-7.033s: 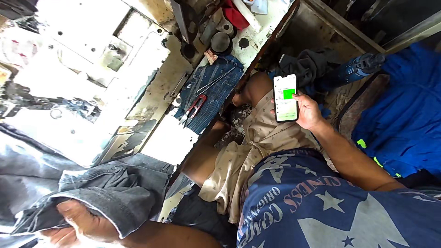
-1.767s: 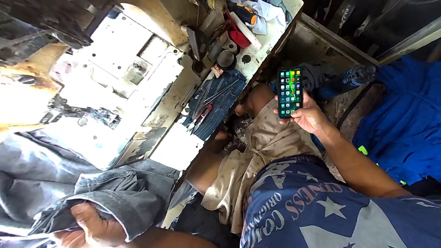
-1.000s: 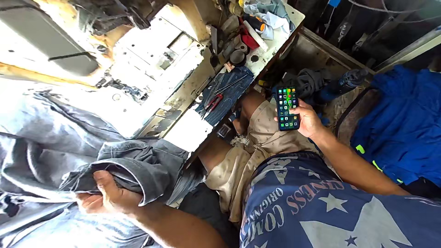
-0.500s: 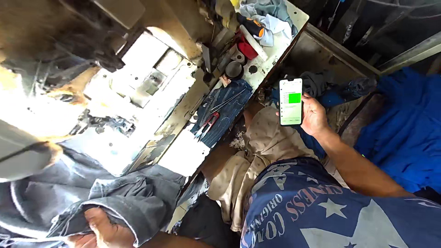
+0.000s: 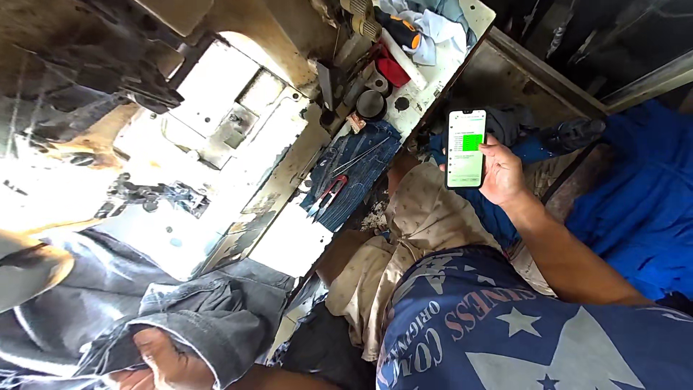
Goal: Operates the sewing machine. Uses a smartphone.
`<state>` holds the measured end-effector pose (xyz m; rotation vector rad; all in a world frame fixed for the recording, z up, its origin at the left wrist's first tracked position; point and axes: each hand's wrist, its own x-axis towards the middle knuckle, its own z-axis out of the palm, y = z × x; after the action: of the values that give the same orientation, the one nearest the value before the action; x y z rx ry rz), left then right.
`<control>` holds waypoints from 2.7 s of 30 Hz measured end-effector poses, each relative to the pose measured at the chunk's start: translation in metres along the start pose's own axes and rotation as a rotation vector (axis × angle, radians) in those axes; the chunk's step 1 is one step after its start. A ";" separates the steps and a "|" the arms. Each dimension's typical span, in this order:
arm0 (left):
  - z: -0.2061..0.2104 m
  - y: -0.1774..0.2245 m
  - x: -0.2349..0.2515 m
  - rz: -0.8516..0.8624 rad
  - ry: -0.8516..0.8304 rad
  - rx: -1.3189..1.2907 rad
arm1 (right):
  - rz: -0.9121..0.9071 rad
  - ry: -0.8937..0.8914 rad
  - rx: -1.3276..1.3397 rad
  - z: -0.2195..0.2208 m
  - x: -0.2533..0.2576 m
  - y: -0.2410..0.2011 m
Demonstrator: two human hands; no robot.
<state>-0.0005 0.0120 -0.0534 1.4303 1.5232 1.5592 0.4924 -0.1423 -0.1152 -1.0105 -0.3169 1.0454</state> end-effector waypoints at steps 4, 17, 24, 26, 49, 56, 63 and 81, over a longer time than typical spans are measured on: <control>0.003 0.003 -0.003 -0.010 0.025 -0.009 | 0.031 -0.080 0.031 0.004 0.000 -0.005; -0.009 -0.017 0.004 0.018 0.002 -0.025 | 0.044 -0.224 0.218 -0.007 -0.005 -0.004; 0.016 0.015 -0.010 -0.053 0.120 0.003 | -0.007 -0.163 0.075 -0.006 -0.002 -0.004; 0.002 -0.002 -0.004 -0.013 0.048 0.008 | -0.007 -0.136 0.049 -0.003 -0.002 -0.003; -0.008 -0.017 0.004 -0.001 0.002 -0.039 | -0.002 -0.129 -0.028 0.005 -0.005 -0.008; -0.011 -0.026 0.006 0.020 -0.021 -0.100 | 0.027 -0.125 0.012 0.001 -0.007 -0.008; -0.011 -0.024 0.006 0.026 -0.013 -0.061 | 0.109 -0.050 0.021 0.002 -0.009 -0.009; 0.014 0.020 -0.009 -0.040 0.090 0.031 | 0.125 0.148 -0.095 0.006 -0.007 0.001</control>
<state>0.0210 0.0048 -0.0406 1.3536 1.6252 1.6021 0.4844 -0.1444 -0.1114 -1.1992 -0.1856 1.0695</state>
